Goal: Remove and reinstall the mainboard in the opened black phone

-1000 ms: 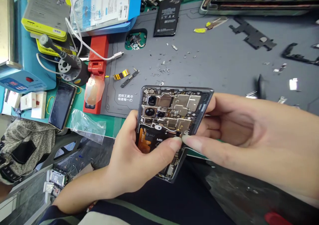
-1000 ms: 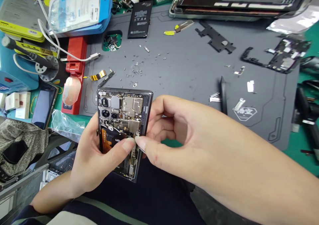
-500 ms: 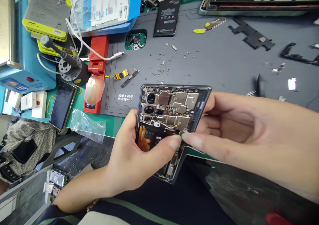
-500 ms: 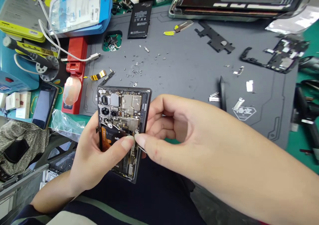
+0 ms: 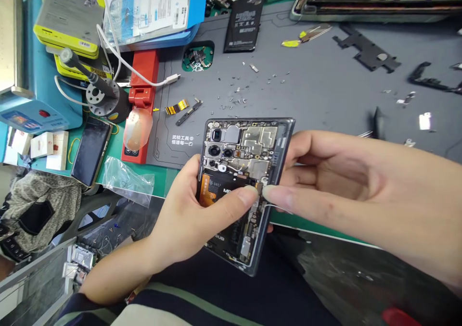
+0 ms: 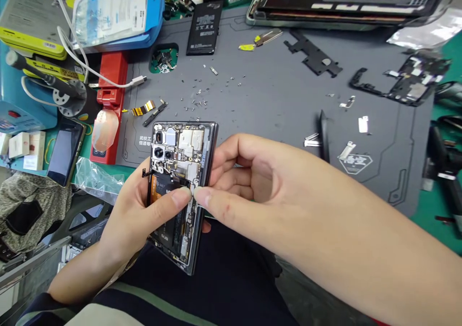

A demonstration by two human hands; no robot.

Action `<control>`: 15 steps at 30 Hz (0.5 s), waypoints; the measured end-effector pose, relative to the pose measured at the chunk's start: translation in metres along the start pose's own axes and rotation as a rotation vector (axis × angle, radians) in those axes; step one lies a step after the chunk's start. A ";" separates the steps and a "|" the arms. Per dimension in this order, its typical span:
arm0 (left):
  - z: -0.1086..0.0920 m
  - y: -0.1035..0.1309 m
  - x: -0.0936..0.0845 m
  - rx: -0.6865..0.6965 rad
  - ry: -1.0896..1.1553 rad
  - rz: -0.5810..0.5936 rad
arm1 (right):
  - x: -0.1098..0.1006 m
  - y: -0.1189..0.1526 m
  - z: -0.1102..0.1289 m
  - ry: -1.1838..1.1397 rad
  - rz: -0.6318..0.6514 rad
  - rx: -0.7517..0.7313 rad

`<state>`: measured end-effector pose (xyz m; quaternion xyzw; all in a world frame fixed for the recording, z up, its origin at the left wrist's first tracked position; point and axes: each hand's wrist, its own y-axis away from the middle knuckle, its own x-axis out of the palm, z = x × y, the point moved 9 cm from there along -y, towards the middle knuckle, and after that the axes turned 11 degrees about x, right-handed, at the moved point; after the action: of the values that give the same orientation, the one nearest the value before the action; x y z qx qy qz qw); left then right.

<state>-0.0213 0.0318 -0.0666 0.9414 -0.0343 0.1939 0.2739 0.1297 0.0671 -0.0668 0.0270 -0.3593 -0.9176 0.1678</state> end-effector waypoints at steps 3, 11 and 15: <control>0.001 -0.001 -0.001 -0.001 -0.022 -0.008 | -0.001 0.000 -0.002 0.006 0.004 0.018; 0.000 -0.002 -0.003 0.036 -0.068 -0.025 | -0.007 -0.001 -0.004 0.139 -0.058 -0.047; -0.004 -0.002 -0.007 0.101 -0.139 -0.036 | -0.005 -0.002 -0.004 0.161 -0.060 -0.055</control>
<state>-0.0283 0.0353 -0.0676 0.9656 -0.0267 0.1247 0.2266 0.1343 0.0671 -0.0717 0.1066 -0.3182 -0.9267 0.1694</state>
